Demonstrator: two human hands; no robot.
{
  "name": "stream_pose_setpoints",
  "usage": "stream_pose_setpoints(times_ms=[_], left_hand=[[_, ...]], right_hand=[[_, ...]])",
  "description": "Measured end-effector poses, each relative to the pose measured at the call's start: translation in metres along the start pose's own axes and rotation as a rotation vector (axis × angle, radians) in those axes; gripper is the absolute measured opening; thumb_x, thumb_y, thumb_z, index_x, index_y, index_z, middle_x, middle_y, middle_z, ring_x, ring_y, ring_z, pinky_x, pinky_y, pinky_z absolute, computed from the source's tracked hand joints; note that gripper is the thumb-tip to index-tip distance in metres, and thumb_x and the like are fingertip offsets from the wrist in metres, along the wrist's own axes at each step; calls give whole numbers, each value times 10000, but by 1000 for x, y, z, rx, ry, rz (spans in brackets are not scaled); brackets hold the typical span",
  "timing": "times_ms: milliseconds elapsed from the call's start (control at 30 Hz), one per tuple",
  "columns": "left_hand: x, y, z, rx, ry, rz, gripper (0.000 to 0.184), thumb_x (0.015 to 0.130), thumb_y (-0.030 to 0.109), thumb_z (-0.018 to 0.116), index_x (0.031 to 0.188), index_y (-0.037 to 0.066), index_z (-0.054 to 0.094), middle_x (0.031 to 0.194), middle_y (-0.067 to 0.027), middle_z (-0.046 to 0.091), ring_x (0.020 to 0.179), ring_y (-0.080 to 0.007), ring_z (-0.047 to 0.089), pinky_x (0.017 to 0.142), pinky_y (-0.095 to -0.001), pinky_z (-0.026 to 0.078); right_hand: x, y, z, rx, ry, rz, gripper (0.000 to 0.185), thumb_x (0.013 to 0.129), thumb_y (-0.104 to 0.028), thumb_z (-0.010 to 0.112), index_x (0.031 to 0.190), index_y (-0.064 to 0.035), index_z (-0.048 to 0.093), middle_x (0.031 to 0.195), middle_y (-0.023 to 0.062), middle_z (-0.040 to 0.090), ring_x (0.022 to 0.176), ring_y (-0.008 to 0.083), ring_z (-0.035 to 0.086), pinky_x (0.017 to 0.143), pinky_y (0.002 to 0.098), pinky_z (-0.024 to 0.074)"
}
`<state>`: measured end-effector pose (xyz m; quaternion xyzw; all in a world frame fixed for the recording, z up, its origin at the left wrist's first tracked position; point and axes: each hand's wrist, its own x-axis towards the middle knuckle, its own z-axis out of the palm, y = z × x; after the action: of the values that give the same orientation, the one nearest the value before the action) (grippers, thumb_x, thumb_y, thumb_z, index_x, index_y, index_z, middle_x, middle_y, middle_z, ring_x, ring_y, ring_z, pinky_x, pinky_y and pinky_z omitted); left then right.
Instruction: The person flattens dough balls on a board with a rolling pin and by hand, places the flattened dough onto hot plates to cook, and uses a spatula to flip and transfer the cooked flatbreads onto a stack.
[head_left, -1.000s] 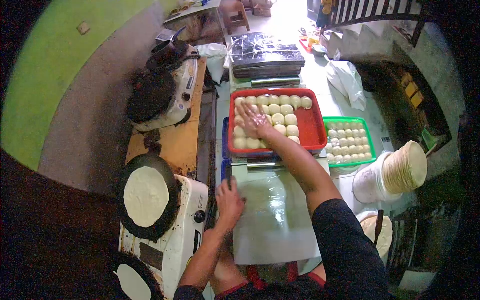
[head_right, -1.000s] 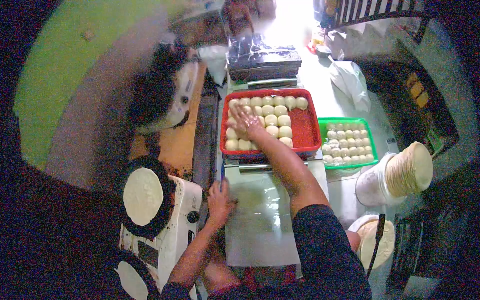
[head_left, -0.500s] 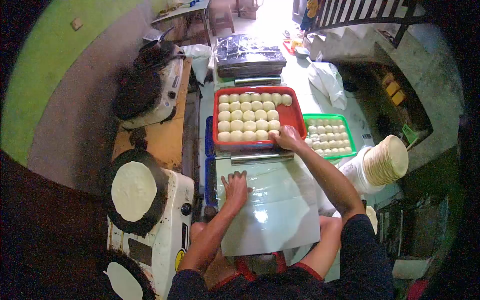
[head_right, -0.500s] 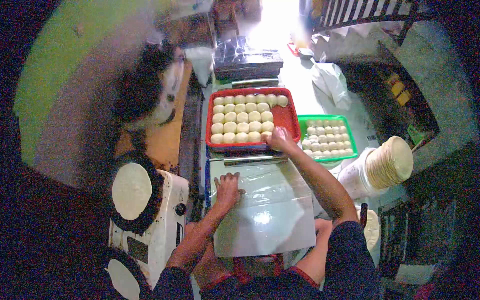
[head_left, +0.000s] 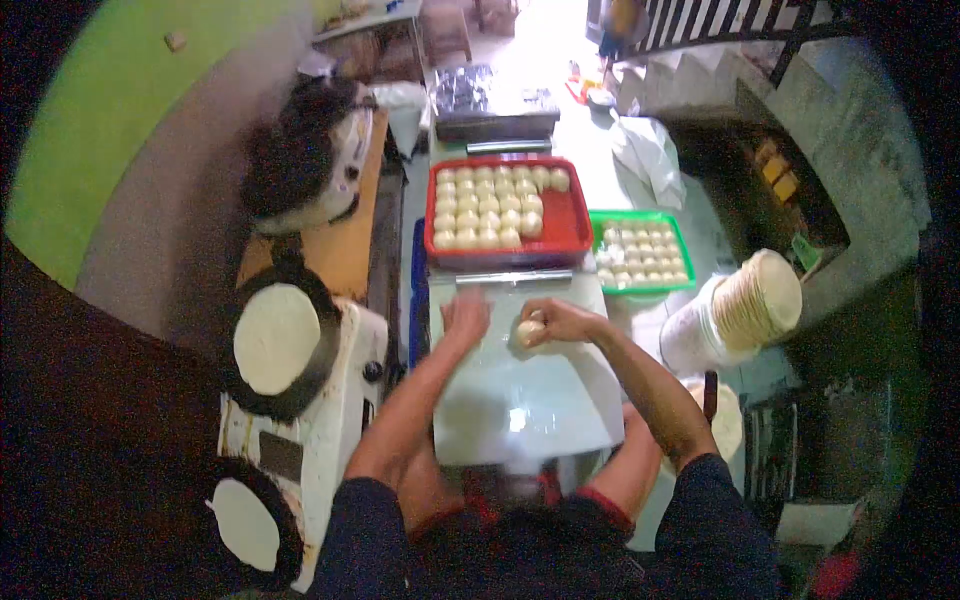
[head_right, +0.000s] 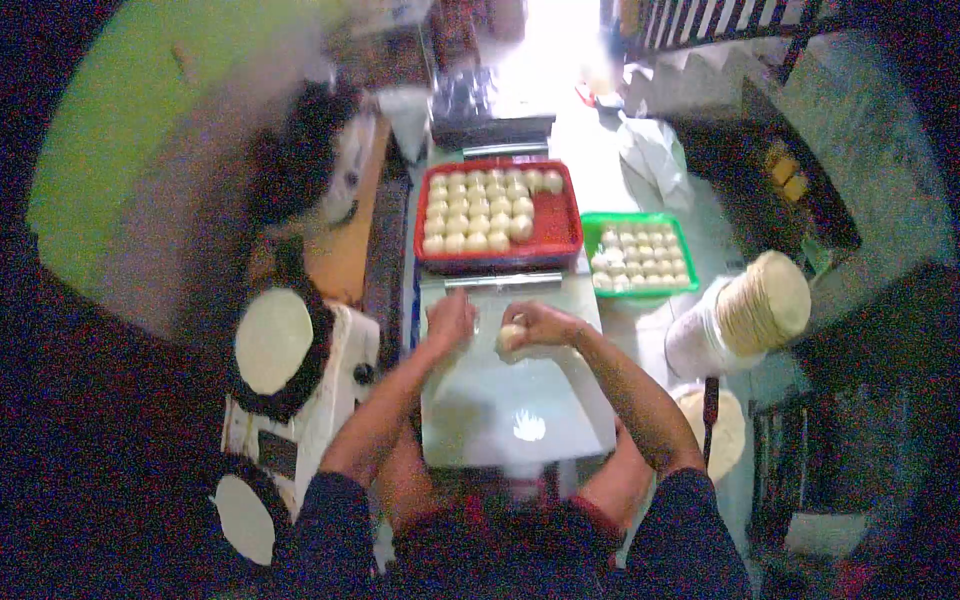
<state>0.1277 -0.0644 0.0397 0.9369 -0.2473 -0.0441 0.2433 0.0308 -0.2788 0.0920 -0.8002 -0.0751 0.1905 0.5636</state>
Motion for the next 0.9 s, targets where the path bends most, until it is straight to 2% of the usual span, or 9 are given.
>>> stream_pose_setpoints(times_ms=[33, 100, 200, 267, 300, 433, 600, 767, 900], left_hand=[[2, 11, -16, 17, 101, 40, 257, 929, 268, 622, 1021, 33, 573, 923, -213, 695, 926, -423, 664, 780, -609, 458], [18, 33, -43, 14, 157, 109, 304, 930, 298, 646, 1046, 29, 567, 932, -215, 690, 908, -429, 662, 775, -592, 455], [15, 67, -92, -22, 222, 185, 293, 928, 293, 652, 1021, 27, 572, 921, -205, 690, 910, -419, 664, 761, -584, 448], [0, 86, -116, -55, 227, 199, 260, 926, 268, 650, 1009, 33, 579, 926, -185, 692, 925, -399, 661, 772, -579, 436], [-6, 95, -126, -85, 209, 187, 232, 925, 247, 646, 1008, 38, 585, 937, -169, 693, 946, -383, 656, 790, -575, 425], [-28, 93, -123, -152, 187, 233, 173, 909, 192, 660, 984, 57, 581, 905, -136, 683, 937, -350, 652, 781, -557, 410], [-48, 81, -126, -138, 213, 243, 185, 884, 181, 691, 974, 81, 564, 871, -114, 666, 915, -341, 648, 754, -546, 406], [-78, 79, -132, -237, 205, 231, 223, 909, 224, 682, 932, 39, 559, 835, -162, 664, 842, -376, 650, 725, -506, 459], [-89, 78, -132, -162, 136, 228, 211, 902, 202, 684, 944, 39, 558, 817, -174, 648, 788, -388, 637, 713, -501, 467]], right_hand=[[-3, 28, 23, -55, -143, -119, 269, 775, -127, 818, 999, -52, 690, 915, 72, 691, 855, 202, 647, 786, 366, 526], [-6, 74, 57, -371, 4, -240, 232, 822, -183, 781, 997, -53, 700, 961, 90, 704, 937, 258, 638, 827, 400, 513], [-3, 99, 89, -150, 99, 12, 512, 959, -448, 564, 1236, -20, 617, 1307, 211, 582, 1309, 381, 442, 1065, 484, 380], [-8, 52, 120, -772, 216, -13, 701, 982, -561, 454, 1399, 1, 507, 1490, 266, 432, 1459, 390, 284, 1172, 492, 274], [-8, 41, 133, -904, 159, 112, 849, 978, -609, 414, 1540, 14, 278, 1603, 297, 191, 1517, 390, 157, 1234, 502, 130], [-2, 20, 158, -962, 333, 148, 847, 989, -602, 388, 1560, 4, 235, 1638, 250, 133, 1535, 360, 101, 1227, 561, 36], [-12, 49, 161, -966, 488, 42, 816, 996, -480, 470, 1538, 73, 211, 1630, 257, 158, 1526, 377, 137, 1220, 565, 119], [-52, 39, 175, -915, 426, 19, 748, 999, -430, 483, 1513, 74, 280, 1598, 267, 244, 1497, 389, 228, 1213, 502, 219], [-58, 34, 159, -775, 387, 79, 757, 990, -437, 502, 1514, 65, 288, 1597, 250, 265, 1494, 379, 241, 1222, 491, 207]])
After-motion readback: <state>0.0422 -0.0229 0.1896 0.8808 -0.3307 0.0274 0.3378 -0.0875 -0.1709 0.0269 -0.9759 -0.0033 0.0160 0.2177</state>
